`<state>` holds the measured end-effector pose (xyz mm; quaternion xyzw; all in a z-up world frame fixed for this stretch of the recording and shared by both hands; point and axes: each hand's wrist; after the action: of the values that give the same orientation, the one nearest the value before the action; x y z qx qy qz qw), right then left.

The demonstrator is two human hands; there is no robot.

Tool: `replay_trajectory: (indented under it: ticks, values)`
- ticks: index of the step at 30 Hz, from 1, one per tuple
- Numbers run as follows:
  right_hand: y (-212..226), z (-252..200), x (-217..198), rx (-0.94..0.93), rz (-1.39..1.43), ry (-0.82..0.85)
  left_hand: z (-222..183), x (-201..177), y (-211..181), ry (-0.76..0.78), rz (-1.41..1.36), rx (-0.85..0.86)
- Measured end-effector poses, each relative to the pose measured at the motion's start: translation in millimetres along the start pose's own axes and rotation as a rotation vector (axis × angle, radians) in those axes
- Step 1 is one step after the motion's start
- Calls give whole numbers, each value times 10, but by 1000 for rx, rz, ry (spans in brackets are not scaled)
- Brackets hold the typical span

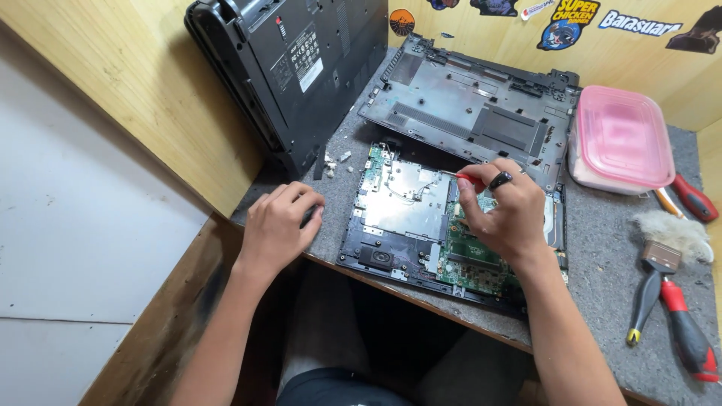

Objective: Disassembling a laptop by removing internal screws and disconnecting ribbon cables to extract the motherboard.

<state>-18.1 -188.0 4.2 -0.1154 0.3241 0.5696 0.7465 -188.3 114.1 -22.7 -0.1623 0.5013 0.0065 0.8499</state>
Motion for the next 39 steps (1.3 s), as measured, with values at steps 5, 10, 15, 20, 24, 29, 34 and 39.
replay_trajectory:
  ticks: [5, 10, 15, 20, 24, 29, 34, 39]
  values:
    - [-13, -68, 31, 3, -47, 12, -44, 80, 27, -39, 18, 17]
    - [-30, -60, 38, 0, -71, 61, -150, 44, 33, -99, -36, -19]
    - [145, 52, -210, 58, 20, 145, -307, 19, -286, -216, -247, 9]
    - [253, -80, -646, 2, -168, 577, -394, 118, -745, -174, -431, 161]
    - [384, -108, -891, -92, -260, 841, -360, 337, -887, -312, -283, 208]
    - [458, -44, -938, -140, -296, 980, -339, 374, -869, -358, -303, 200]
    - [485, 3, -922, -197, -235, 1045, -325, 363, -836, -361, -307, 248]
    - [472, -15, -898, -192, -240, 1079, -321, 376, -837, -391, -283, 239]
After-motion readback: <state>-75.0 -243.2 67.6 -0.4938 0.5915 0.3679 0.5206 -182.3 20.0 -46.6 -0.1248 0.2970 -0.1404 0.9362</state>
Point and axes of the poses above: each hand's wrist, its own z-axis towards the middle knuckle, its own x-axis out of the palm, y = z × x, and after that the axes turned 11 degrees about -x, right-handed
